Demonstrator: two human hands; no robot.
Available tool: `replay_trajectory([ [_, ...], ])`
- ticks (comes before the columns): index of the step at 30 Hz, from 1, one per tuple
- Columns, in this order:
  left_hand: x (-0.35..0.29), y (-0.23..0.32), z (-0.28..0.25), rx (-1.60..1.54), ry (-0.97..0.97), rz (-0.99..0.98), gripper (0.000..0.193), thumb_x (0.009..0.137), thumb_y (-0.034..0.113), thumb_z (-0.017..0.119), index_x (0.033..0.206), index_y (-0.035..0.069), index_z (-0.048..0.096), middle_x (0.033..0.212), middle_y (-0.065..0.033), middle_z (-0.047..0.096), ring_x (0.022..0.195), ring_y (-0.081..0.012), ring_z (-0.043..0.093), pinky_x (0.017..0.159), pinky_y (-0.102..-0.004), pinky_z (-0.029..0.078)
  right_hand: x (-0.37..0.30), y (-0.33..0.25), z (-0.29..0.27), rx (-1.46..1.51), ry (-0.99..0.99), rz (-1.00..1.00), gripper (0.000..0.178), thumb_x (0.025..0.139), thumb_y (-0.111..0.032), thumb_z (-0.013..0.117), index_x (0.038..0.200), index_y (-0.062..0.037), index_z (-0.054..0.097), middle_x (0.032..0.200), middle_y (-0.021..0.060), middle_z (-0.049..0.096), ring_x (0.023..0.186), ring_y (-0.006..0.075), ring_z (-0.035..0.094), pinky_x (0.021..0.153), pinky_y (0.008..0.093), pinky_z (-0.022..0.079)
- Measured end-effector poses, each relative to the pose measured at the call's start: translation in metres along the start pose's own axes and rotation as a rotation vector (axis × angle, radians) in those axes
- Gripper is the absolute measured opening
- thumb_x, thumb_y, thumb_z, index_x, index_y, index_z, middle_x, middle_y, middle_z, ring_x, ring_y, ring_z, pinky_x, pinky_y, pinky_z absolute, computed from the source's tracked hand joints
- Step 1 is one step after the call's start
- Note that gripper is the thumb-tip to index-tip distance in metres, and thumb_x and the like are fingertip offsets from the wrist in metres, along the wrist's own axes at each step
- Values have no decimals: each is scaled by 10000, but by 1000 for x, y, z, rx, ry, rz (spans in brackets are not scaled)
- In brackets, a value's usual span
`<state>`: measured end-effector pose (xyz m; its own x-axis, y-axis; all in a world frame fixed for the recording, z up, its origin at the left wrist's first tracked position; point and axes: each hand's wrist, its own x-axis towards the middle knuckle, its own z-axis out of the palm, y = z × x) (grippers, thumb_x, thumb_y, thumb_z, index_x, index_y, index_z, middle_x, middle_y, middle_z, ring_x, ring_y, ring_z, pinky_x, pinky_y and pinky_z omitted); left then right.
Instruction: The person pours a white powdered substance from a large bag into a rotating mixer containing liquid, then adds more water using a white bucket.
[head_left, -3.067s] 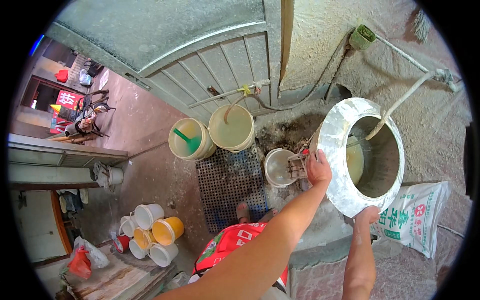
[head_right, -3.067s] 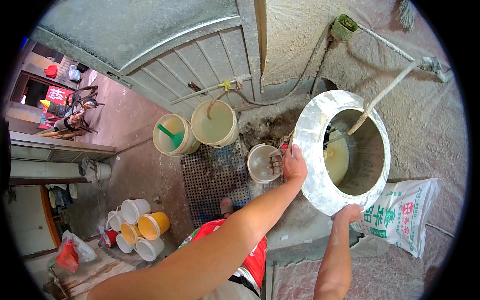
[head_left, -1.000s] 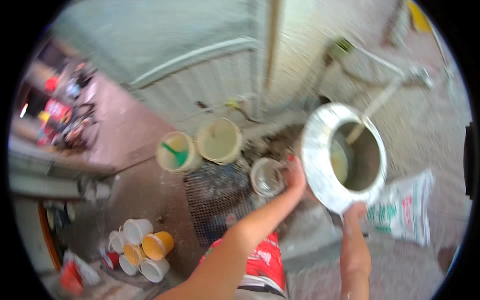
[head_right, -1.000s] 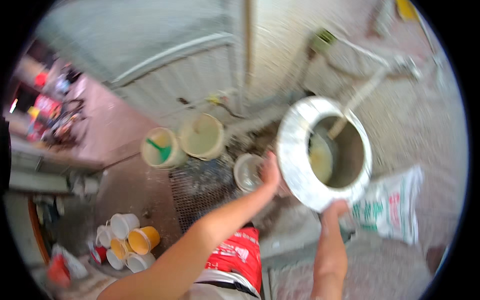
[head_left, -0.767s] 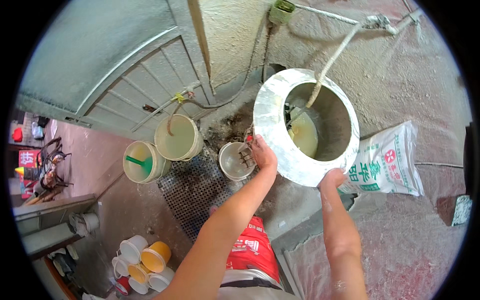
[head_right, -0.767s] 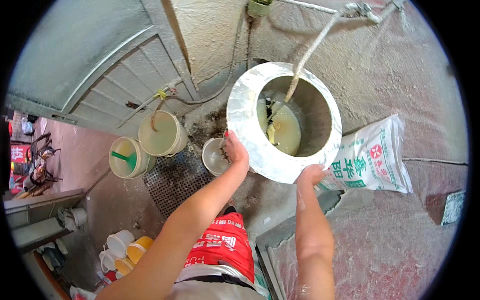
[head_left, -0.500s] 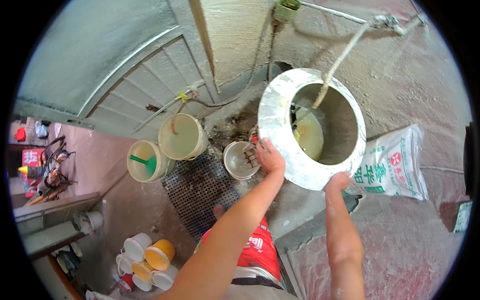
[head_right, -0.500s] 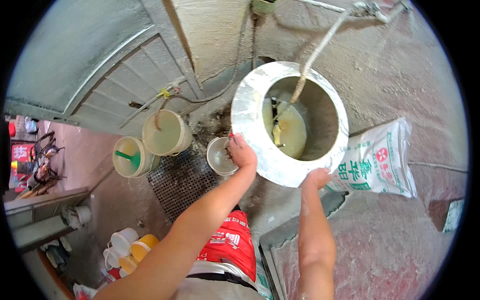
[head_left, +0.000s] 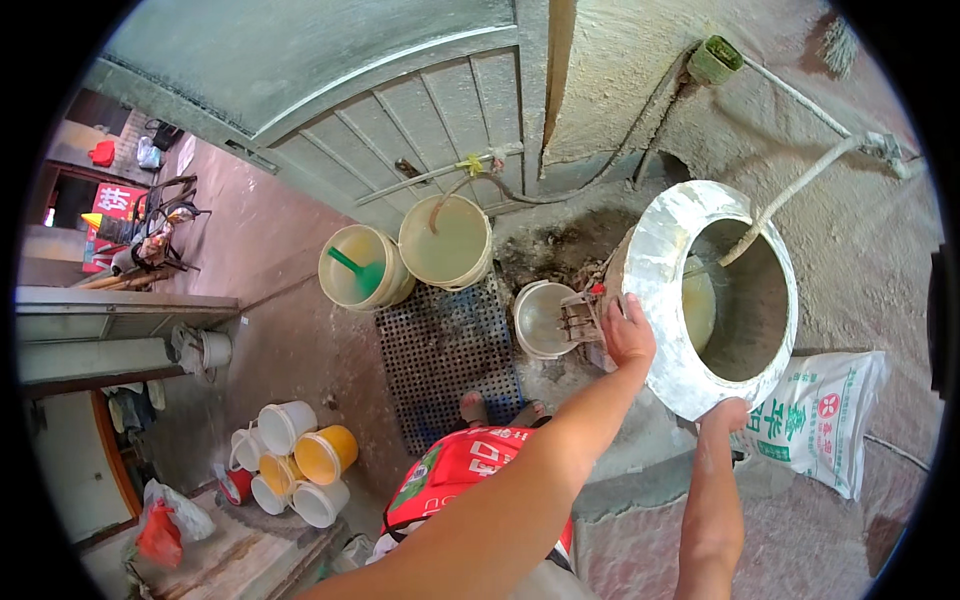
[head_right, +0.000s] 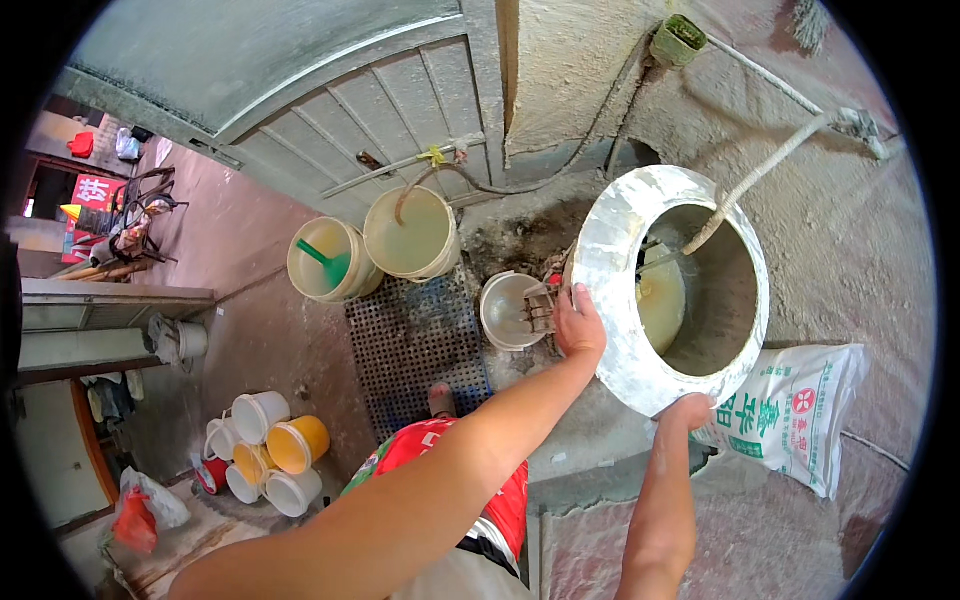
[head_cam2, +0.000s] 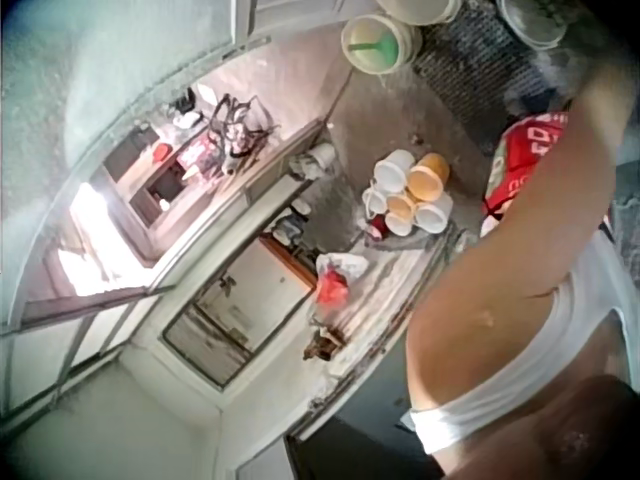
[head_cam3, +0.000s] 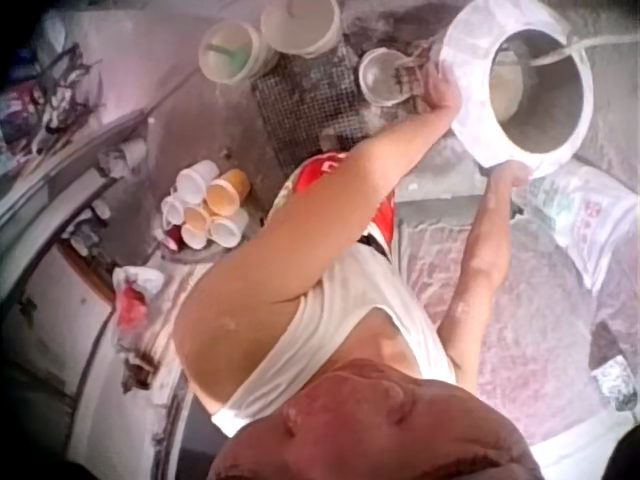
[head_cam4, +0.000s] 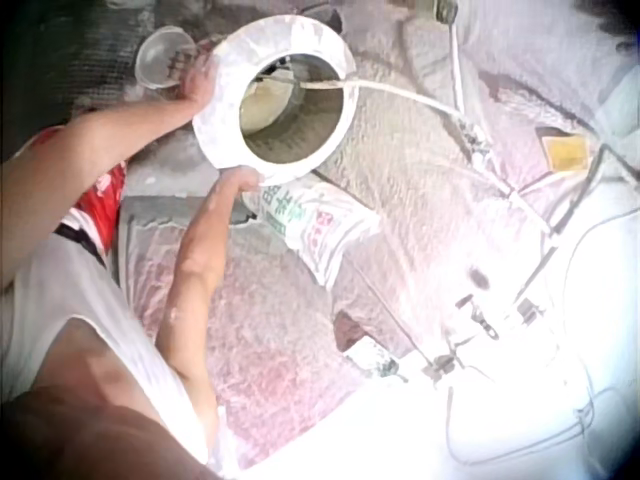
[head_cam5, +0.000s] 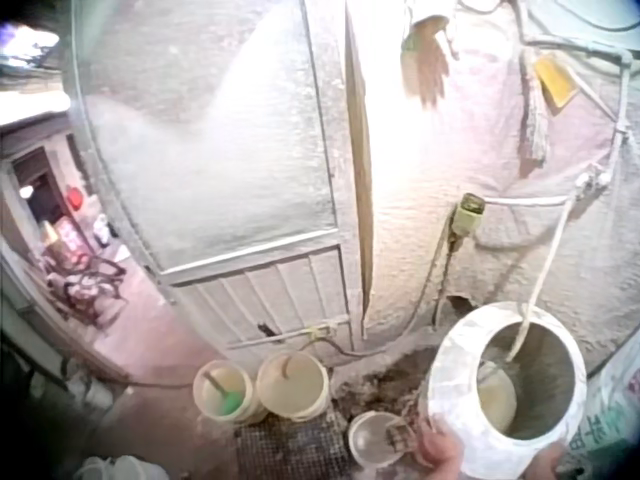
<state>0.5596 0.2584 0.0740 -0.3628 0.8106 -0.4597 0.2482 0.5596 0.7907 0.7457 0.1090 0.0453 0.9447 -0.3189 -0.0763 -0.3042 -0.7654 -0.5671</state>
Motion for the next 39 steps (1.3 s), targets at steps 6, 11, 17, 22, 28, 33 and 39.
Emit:
replay_trajectory([
  [6,0,1,0,2,-7,-6,553,869,448,369,1176,-3,461,1191,-219,454,1120,-344,412,940,-400,325,21,18,13,-170,34,-152,340,883,-166,340,878,105,545,841,265,594,762,382,600,646,433,489],
  [11,-1,0,3,-11,-17,13,556,869,450,366,1187,3,456,1196,-217,452,1127,-343,410,946,-396,322,54,44,32,-291,40,-234,289,879,-130,341,850,75,542,826,239,598,721,347,612,612,408,504],
  [17,1,0,-1,-7,-42,-21,572,869,460,359,1195,-1,449,1197,-216,452,1129,-343,411,950,-394,319,-32,-26,-23,82,-5,63,445,870,-247,348,955,160,505,934,327,554,843,424,568,738,465,459],
  [22,0,1,-2,-16,-32,-9,575,868,466,352,1193,2,452,1191,-213,457,1121,-341,419,942,-393,326,-46,-35,-31,86,-38,22,496,873,-281,338,959,182,496,962,350,534,877,439,550,767,477,437],
  [28,1,1,-4,-17,-30,-16,566,868,463,353,1188,9,457,1179,-209,467,1105,-342,431,926,-399,340,-26,-18,-18,165,-55,61,474,879,-276,336,1013,159,470,971,327,538,869,436,543,758,470,433],
  [33,5,-4,-2,3,-1,26,563,869,460,353,1191,10,456,1159,-219,487,1105,-348,433,927,-392,339,3,13,13,116,-57,16,339,875,-212,378,979,69,537,922,224,583,796,337,578,709,428,445],
  [39,6,-12,9,-14,5,149,571,887,426,341,1169,-58,451,1163,-263,476,1086,-381,450,919,-397,352,27,34,23,-1329,-36,-625,207,833,-169,458,915,-136,646,887,30,624,791,167,588,732,338,408],
])
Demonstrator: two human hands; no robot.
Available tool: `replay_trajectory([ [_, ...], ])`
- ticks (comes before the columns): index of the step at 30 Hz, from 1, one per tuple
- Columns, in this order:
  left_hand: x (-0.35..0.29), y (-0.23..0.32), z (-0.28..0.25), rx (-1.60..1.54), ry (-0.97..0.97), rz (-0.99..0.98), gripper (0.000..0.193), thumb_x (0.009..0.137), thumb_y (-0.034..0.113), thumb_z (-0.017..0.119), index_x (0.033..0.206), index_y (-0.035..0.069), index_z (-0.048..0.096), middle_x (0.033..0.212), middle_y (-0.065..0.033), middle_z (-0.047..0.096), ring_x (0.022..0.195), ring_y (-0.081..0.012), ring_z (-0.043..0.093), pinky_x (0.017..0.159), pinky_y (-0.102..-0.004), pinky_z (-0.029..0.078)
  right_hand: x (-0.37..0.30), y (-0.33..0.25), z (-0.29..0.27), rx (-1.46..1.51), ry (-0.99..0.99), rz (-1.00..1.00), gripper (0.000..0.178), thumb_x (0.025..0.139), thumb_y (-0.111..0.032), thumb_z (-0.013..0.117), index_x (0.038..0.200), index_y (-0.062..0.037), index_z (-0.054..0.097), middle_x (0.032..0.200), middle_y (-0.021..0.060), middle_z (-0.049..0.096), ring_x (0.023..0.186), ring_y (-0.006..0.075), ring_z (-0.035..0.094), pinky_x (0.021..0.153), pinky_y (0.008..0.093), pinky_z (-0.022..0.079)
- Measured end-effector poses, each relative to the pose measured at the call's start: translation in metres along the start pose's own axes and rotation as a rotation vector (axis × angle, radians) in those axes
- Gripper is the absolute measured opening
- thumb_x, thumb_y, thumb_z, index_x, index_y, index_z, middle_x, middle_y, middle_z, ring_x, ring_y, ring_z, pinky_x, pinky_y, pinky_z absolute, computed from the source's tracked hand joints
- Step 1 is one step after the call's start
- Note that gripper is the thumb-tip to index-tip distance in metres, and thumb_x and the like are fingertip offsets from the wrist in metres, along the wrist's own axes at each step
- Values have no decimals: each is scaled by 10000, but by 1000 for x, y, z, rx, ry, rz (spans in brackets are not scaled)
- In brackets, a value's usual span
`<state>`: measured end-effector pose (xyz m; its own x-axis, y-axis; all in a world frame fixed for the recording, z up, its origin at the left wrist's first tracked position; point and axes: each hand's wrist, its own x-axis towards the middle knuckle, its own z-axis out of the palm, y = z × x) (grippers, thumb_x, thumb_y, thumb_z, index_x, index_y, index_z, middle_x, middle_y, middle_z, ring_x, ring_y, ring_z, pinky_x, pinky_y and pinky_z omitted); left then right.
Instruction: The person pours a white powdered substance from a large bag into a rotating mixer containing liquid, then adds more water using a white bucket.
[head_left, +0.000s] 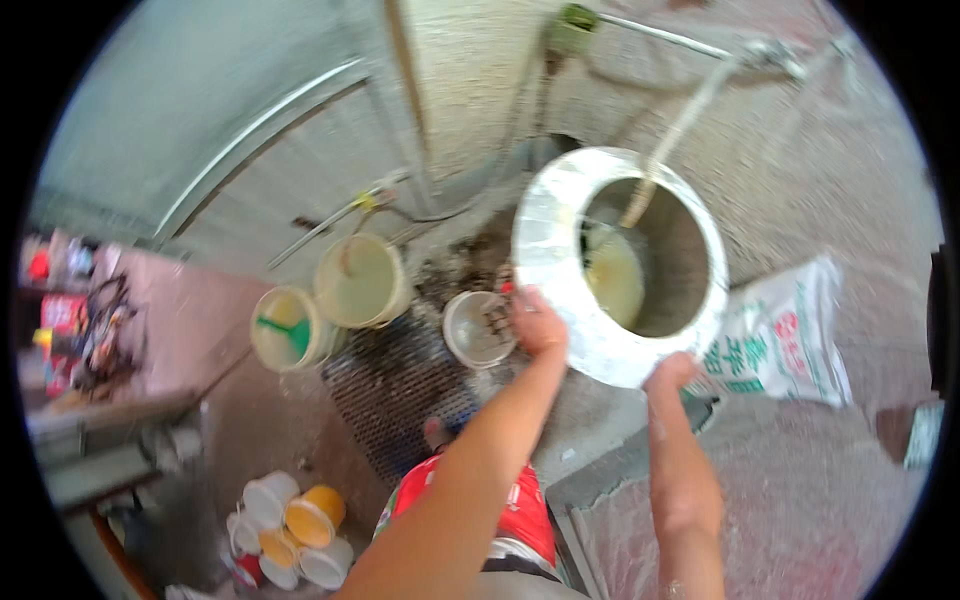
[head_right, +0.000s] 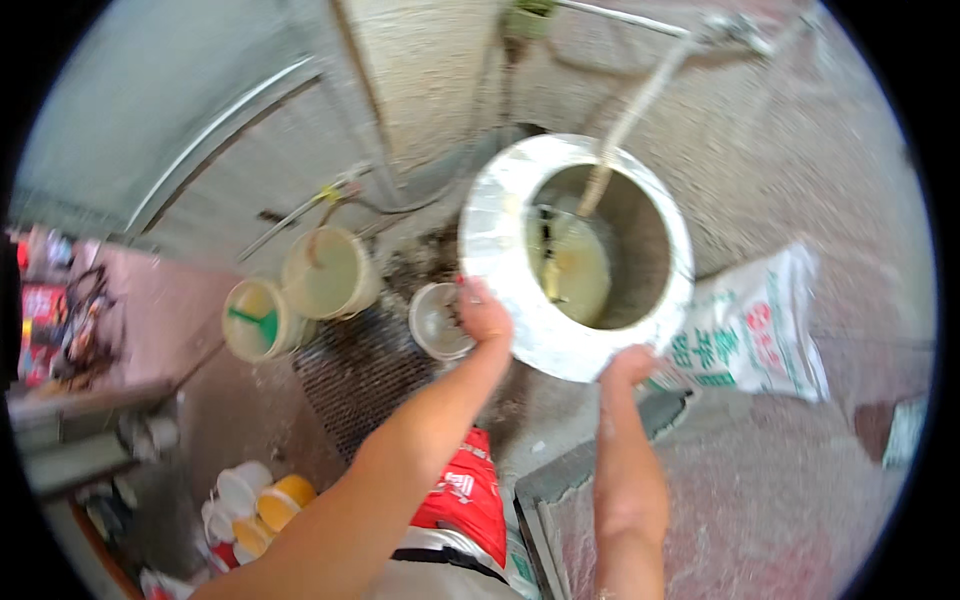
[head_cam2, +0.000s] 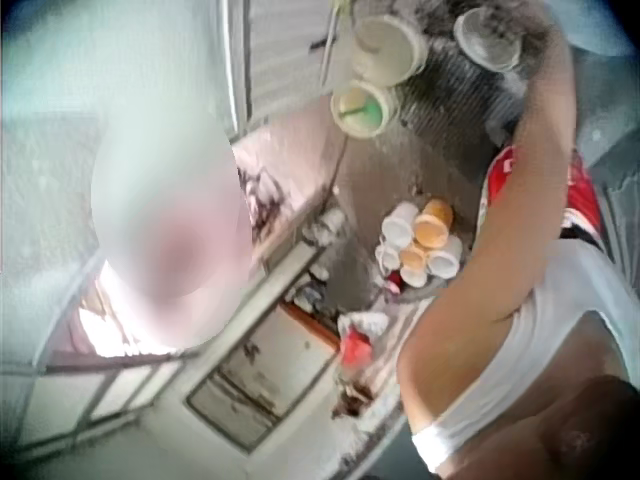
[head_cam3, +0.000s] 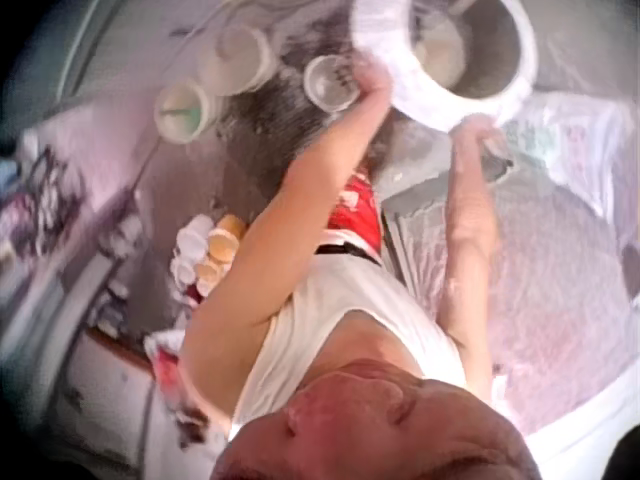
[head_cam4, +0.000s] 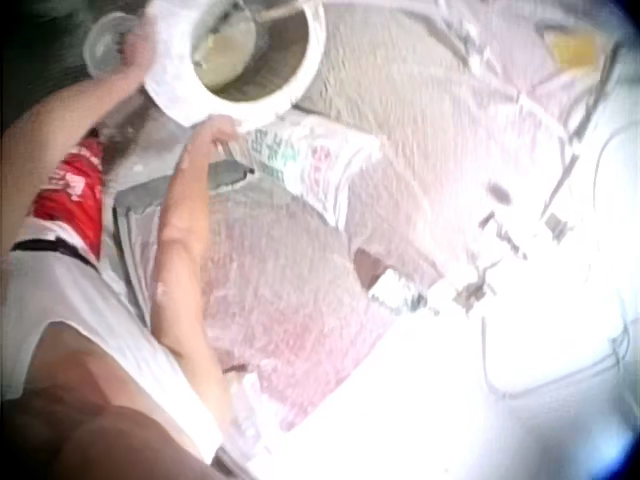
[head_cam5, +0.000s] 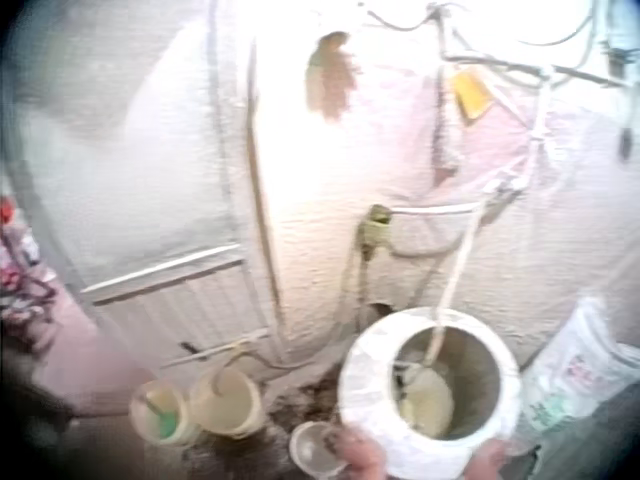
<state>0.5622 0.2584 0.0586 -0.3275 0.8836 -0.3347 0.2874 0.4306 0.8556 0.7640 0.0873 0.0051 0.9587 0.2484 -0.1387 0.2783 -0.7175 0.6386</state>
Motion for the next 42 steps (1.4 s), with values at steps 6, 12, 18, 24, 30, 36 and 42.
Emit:
replay_trajectory([
  [6,6,1,-1,-43,-42,-109,593,897,449,297,1185,-47,448,1148,-257,491,1024,-385,492,875,-415,374,-46,1,-89,1490,46,648,490,883,-271,344,1159,132,385,1171,333,424,1086,437,424,943,429,325],
  [12,-1,1,2,-102,-68,-91,608,892,463,301,1163,-54,470,1133,-248,507,1025,-375,492,883,-389,370,-46,11,-84,1501,63,672,495,893,-281,339,1196,109,367,1200,294,424,1113,402,416,938,408,334],
  [18,5,-3,1,-111,-52,-100,604,899,450,292,1127,-71,496,1122,-255,513,1033,-379,486,892,-388,364,-47,7,-84,1483,81,660,497,888,-269,345,1221,101,342,1224,279,411,1132,387,407,946,409,328],
  [24,-4,6,0,-110,-62,-102,611,908,443,287,1114,-94,495,1106,-276,514,1016,-388,491,885,-390,370,-46,7,-80,1470,89,698,480,883,-274,352,1206,81,366,1196,284,428,1102,384,432,922,419,355],
  [30,5,0,1,-148,-111,-126,643,907,456,278,1115,-117,482,1118,-282,506,1015,-380,498,886,-387,376,-42,3,-79,1427,152,711,468,872,-275,367,1201,59,375,1121,266,483,1014,389,481,855,450,392],
  [36,-5,8,-3,-234,-189,-219,647,903,458,264,1181,-100,434,1204,-252,455,1047,-359,486,903,-379,373,-48,15,-89,1452,66,723,461,873,-285,371,1223,16,363,1137,236,484,1024,379,479,833,455,404],
  [42,-8,14,-5,-180,-185,-206,653,900,462,266,1177,-104,435,1199,-254,459,1044,-361,487,895,-382,380,-47,13,-88,1466,71,742,468,877,-294,365,1226,18,363,1171,233,464,1051,372,466,859,443,390],
])
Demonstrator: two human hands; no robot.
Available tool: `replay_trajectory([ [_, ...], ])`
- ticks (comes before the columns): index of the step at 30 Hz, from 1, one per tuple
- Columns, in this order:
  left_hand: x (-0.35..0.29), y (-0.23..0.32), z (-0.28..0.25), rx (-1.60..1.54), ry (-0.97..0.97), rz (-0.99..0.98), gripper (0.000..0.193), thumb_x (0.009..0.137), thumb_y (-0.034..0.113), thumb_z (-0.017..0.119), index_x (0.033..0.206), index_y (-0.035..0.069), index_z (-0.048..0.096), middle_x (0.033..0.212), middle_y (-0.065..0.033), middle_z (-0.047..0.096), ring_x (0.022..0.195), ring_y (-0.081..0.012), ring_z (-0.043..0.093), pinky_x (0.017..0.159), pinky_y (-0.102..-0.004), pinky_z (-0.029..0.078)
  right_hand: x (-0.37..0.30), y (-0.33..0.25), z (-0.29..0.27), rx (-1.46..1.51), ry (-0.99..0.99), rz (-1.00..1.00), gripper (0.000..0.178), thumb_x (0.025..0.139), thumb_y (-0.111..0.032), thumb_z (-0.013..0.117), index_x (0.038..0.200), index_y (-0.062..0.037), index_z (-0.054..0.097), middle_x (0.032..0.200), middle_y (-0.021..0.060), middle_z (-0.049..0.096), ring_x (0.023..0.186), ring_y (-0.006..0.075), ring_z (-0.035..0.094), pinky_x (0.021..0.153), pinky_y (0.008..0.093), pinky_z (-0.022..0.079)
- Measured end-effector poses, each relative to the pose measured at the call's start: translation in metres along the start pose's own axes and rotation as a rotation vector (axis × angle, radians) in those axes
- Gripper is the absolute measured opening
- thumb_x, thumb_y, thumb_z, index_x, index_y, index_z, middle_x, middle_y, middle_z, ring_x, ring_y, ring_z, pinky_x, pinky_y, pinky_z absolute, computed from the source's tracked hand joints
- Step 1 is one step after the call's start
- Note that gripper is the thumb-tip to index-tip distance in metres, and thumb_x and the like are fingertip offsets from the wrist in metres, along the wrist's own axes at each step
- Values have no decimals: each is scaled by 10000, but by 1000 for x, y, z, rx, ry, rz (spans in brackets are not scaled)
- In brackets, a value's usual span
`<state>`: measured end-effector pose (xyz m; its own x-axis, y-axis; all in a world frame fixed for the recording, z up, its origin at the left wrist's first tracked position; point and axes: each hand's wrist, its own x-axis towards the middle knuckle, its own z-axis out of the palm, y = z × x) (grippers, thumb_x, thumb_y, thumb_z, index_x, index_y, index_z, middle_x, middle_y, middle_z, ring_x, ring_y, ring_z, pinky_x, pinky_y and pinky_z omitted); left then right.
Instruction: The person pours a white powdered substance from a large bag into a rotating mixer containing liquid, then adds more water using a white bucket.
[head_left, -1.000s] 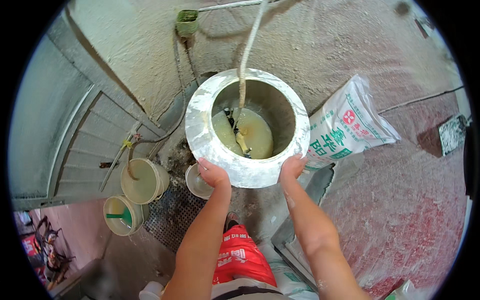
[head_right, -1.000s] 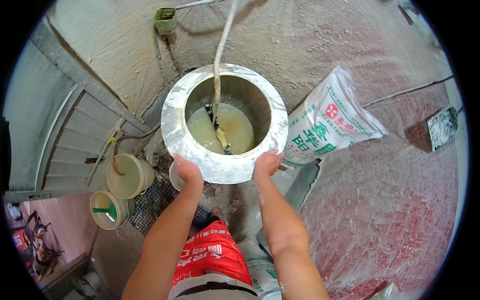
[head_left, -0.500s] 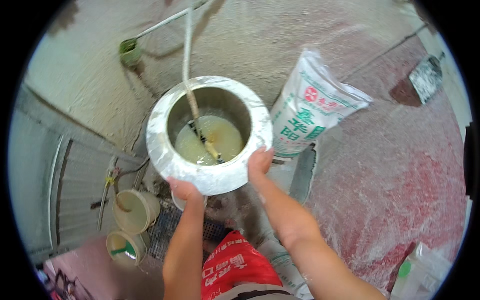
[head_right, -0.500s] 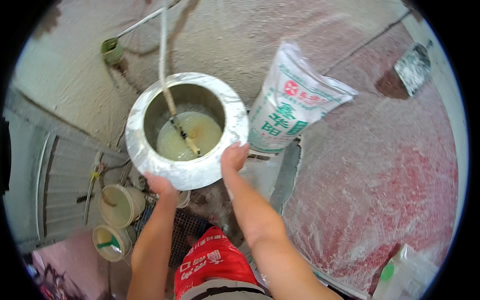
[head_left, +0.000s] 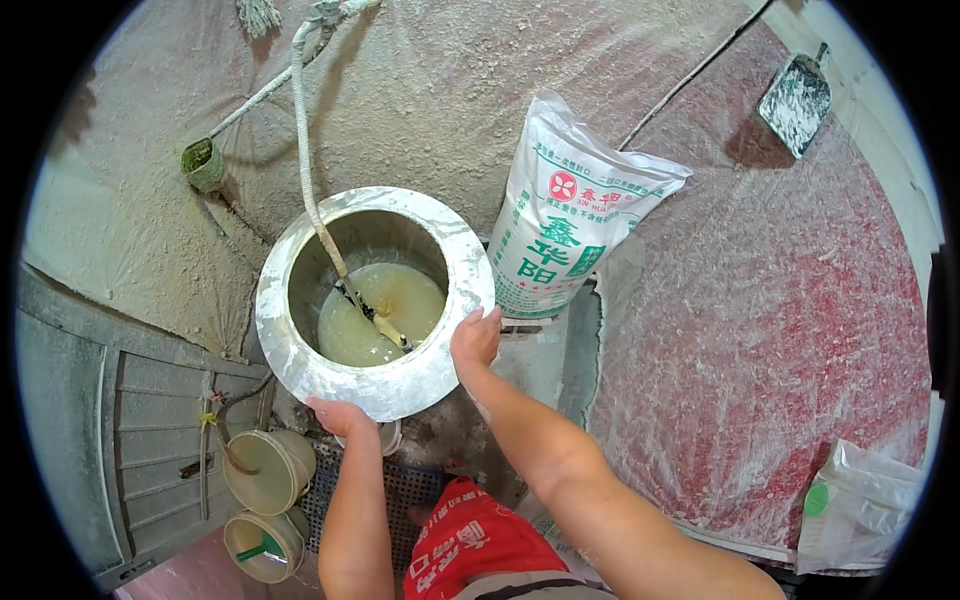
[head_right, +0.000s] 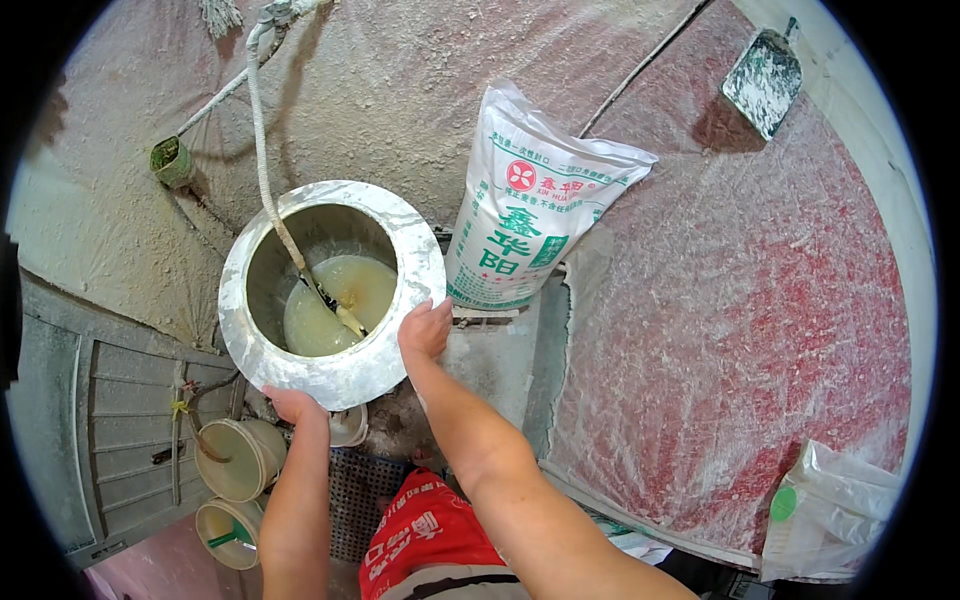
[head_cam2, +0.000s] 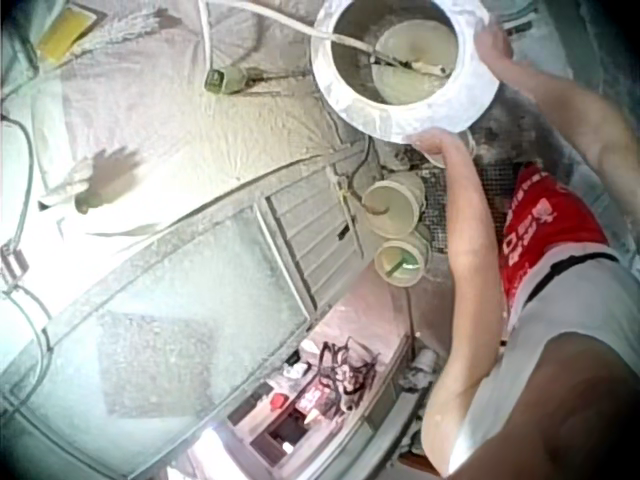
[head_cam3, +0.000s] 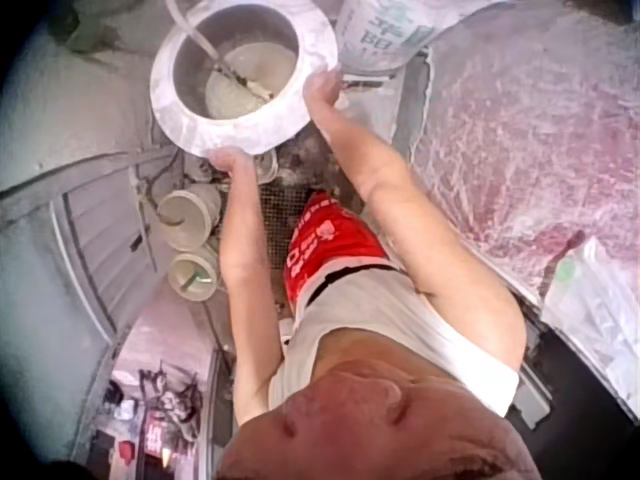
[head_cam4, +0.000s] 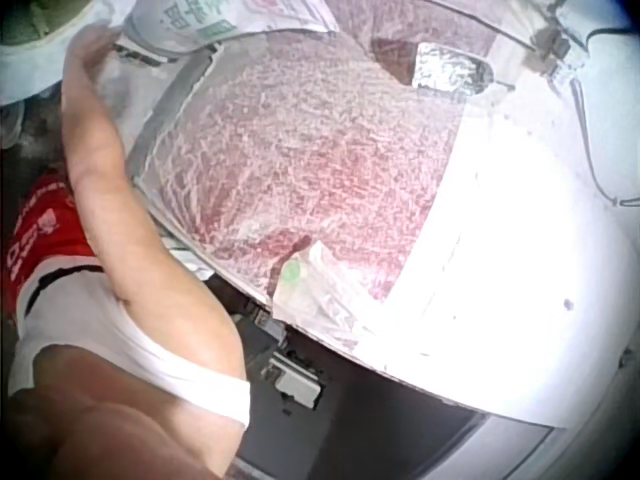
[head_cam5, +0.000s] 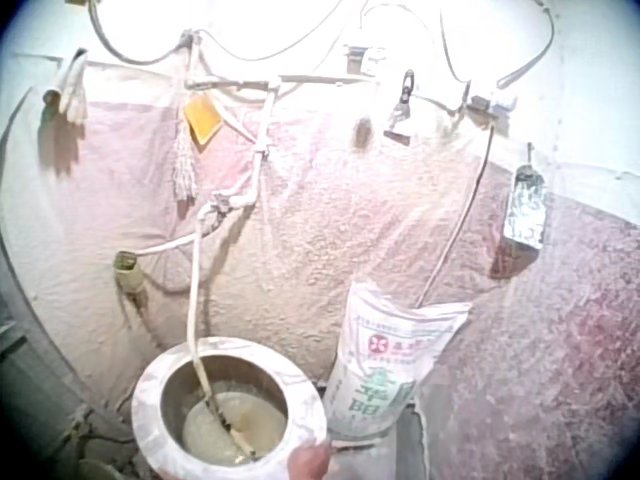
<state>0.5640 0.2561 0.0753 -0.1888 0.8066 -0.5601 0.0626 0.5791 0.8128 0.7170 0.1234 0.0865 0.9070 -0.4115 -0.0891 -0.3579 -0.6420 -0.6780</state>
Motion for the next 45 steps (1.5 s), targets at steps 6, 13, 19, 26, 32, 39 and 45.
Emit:
replay_trajectory([
  [6,4,1,-2,-27,-8,-12,645,905,458,268,1191,-99,423,1215,-247,448,1048,-355,487,899,-373,380,-2,-4,-1,-1,-24,22,470,882,-300,352,1219,28,369,1181,240,453,1058,375,462,874,441,379],
  [13,-4,7,-1,8,2,7,637,913,449,269,1187,-105,423,1199,-256,458,1056,-353,481,910,-365,372,-2,1,5,-51,27,-16,455,878,-294,357,1209,18,374,1124,233,490,1006,375,492,827,453,405],
  [19,7,-6,1,1,21,24,644,912,455,261,1164,-110,438,1189,-261,463,1039,-356,489,902,-361,375,3,7,8,-27,44,-35,457,878,-283,361,1203,38,380,1128,248,485,1019,377,486,855,439,393],
  [26,7,-5,1,64,56,33,549,924,372,300,1159,-101,452,1199,-232,472,1041,-329,498,891,-341,382,3,3,7,-30,-7,-29,467,875,-270,365,1203,62,372,1146,270,467,1040,388,470,877,443,378],
  [32,38,-44,6,325,29,242,422,929,263,326,1185,-48,455,1183,-212,494,1050,-306,497,888,-338,378,15,20,16,-35,-57,-67,513,888,-271,357,1199,137,343,1211,303,408,1130,401,407,967,414,319],
  [39,8,-6,4,188,179,110,559,890,445,319,1096,-32,525,1053,-262,541,979,-392,509,837,-416,388,11,17,14,-12,-55,-50,509,891,-312,329,1195,94,369,1166,306,448,1050,443,454,901,446,356],
  [45,12,-9,0,201,234,175,547,884,444,330,1059,-29,542,1007,-257,560,936,-403,522,819,-424,394,9,8,6,-38,-127,-9,503,885,-304,327,1190,94,370,1128,322,466,1026,456,460,878,460,358],
])
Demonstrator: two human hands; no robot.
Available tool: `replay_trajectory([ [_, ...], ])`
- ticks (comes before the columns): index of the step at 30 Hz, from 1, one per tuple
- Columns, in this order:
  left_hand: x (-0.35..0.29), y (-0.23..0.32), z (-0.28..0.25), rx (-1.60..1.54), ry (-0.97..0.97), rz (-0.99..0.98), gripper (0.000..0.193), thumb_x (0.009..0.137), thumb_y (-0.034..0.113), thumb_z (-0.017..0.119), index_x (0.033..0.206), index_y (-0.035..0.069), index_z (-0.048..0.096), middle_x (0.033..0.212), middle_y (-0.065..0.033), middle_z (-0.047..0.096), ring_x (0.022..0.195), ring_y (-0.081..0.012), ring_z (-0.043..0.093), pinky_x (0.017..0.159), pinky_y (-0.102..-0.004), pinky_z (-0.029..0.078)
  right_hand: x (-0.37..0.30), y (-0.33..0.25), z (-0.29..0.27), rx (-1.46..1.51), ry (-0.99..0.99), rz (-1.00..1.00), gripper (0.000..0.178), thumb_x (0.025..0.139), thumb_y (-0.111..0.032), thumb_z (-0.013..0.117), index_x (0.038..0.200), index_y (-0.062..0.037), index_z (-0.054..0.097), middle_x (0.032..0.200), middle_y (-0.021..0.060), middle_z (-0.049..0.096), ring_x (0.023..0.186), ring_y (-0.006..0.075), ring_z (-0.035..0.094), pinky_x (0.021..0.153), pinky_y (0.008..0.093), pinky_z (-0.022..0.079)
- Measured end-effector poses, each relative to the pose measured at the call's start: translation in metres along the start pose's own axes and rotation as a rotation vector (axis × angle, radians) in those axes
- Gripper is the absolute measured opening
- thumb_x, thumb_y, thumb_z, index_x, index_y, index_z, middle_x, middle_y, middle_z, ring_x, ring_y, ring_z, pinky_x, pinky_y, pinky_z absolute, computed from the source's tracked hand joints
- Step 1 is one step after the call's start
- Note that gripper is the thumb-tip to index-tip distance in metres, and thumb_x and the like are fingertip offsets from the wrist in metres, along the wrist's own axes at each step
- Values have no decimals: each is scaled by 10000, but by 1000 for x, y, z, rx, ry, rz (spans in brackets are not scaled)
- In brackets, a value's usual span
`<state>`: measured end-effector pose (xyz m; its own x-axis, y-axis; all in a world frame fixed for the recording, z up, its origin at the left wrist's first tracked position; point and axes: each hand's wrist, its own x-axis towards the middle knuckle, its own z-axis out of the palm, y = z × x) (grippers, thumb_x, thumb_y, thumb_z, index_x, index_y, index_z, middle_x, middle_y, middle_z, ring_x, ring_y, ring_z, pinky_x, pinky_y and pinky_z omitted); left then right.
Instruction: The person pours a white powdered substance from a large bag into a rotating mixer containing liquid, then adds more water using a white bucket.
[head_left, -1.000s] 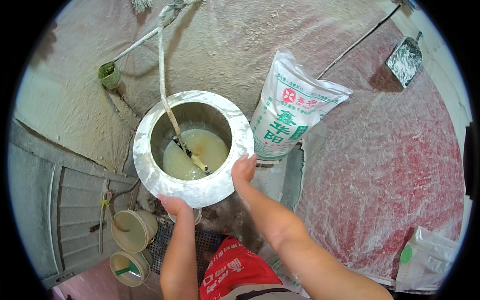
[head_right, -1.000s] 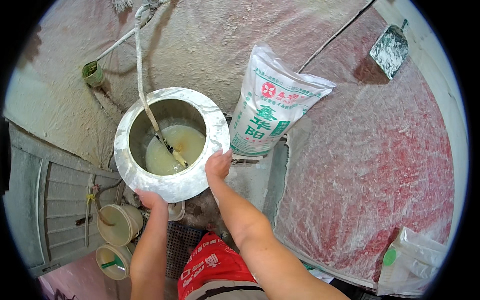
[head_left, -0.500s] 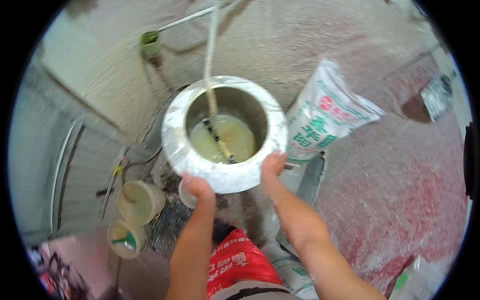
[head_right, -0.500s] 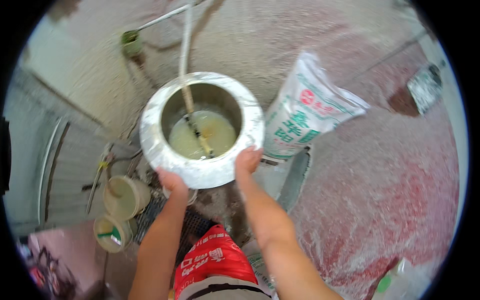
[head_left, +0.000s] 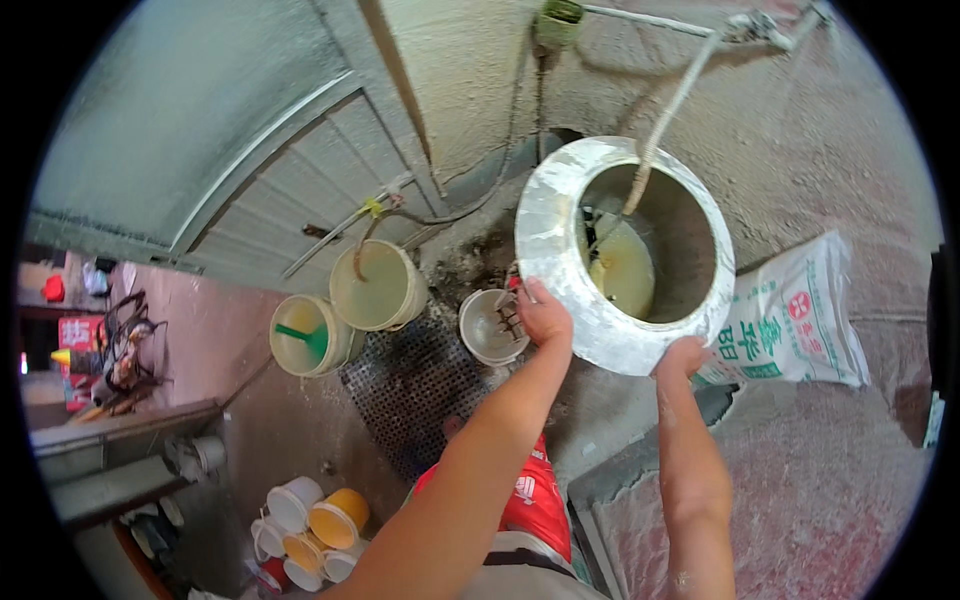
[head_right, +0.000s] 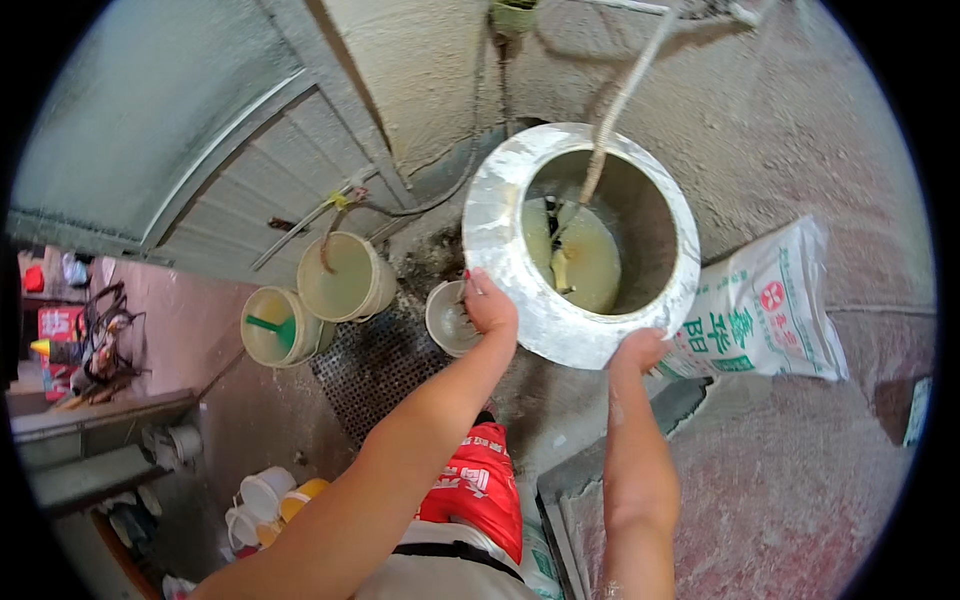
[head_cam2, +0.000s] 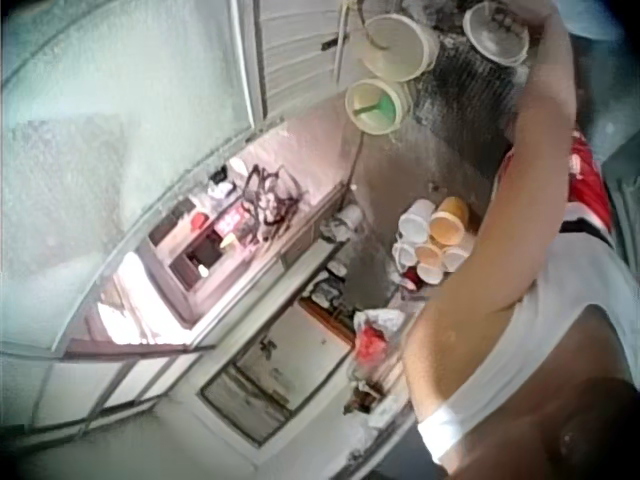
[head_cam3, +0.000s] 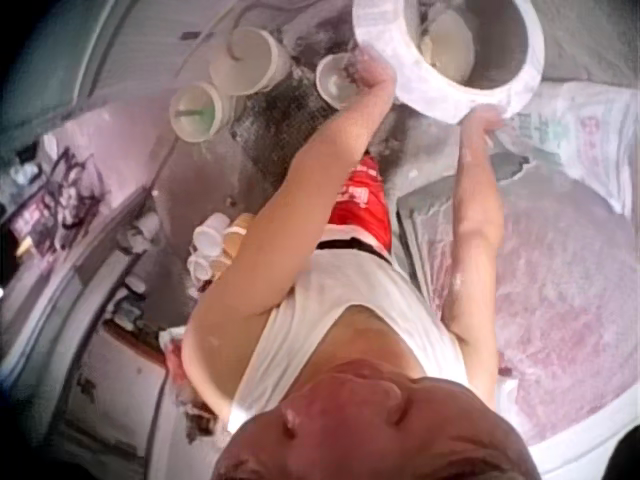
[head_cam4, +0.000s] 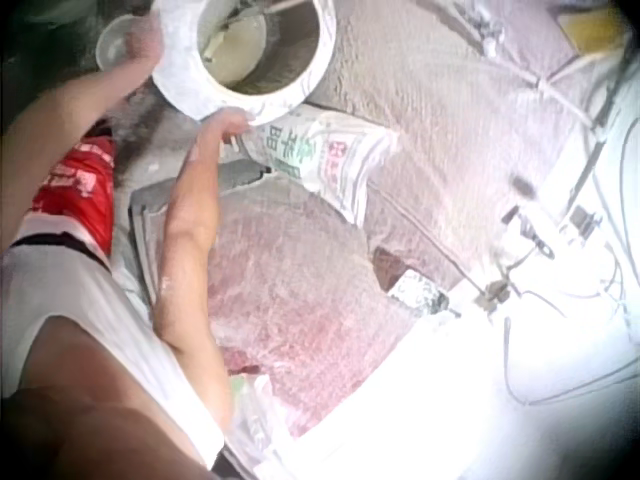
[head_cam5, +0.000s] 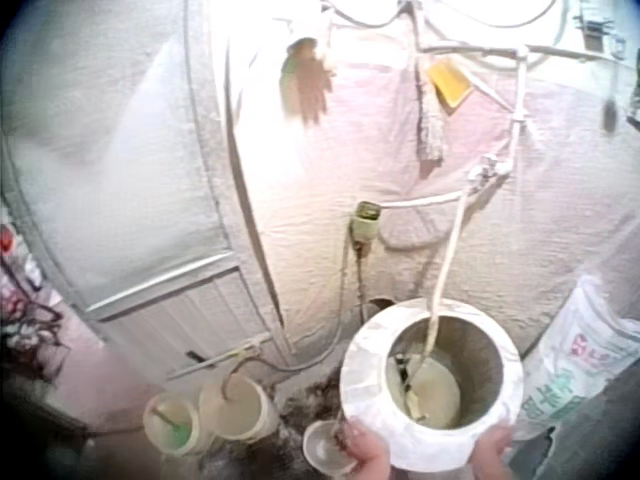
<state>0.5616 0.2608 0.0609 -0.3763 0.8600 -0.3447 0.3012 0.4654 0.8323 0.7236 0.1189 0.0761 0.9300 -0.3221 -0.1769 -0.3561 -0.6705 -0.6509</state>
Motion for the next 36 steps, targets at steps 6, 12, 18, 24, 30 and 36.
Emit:
replay_trajectory([
  [6,0,-2,0,21,-22,-35,542,876,434,340,1056,-41,530,1017,-269,540,960,-412,497,828,-448,386,-6,2,5,82,43,-20,484,875,-280,322,1109,126,445,1091,315,495,997,420,497,857,444,386],
  [12,-3,4,-3,36,9,-56,532,880,439,315,1068,-2,545,1016,-238,561,962,-389,512,829,-434,389,17,16,19,36,80,25,501,881,-310,329,1111,120,444,1079,300,510,978,416,517,848,453,399],
  [18,-2,1,0,11,10,-31,531,879,434,321,1077,-8,540,1027,-241,557,969,-388,509,836,-431,387,23,20,20,5,80,12,507,884,-322,325,1095,122,449,1060,313,511,964,427,520,840,468,403],
  [24,-3,3,0,12,21,-26,536,878,431,323,1080,-17,536,1025,-245,556,965,-389,510,839,-427,387,1,1,4,27,16,38,521,868,-289,309,1133,152,395,1089,360,468,994,457,489,864,470,379],
  [30,-5,5,-2,4,28,-25,535,881,426,320,1069,-26,537,1024,-253,551,968,-393,503,842,-427,381,-2,-1,2,33,28,47,516,871,-290,307,1138,141,399,1099,348,469,998,457,486,868,472,376],
  [36,-4,5,-2,4,22,-31,533,884,416,318,1069,-35,531,1030,-260,543,979,-395,493,854,-425,371,-2,-2,2,8,38,27,509,869,-287,308,1146,129,402,1117,340,462,1008,455,478,873,471,369],
])
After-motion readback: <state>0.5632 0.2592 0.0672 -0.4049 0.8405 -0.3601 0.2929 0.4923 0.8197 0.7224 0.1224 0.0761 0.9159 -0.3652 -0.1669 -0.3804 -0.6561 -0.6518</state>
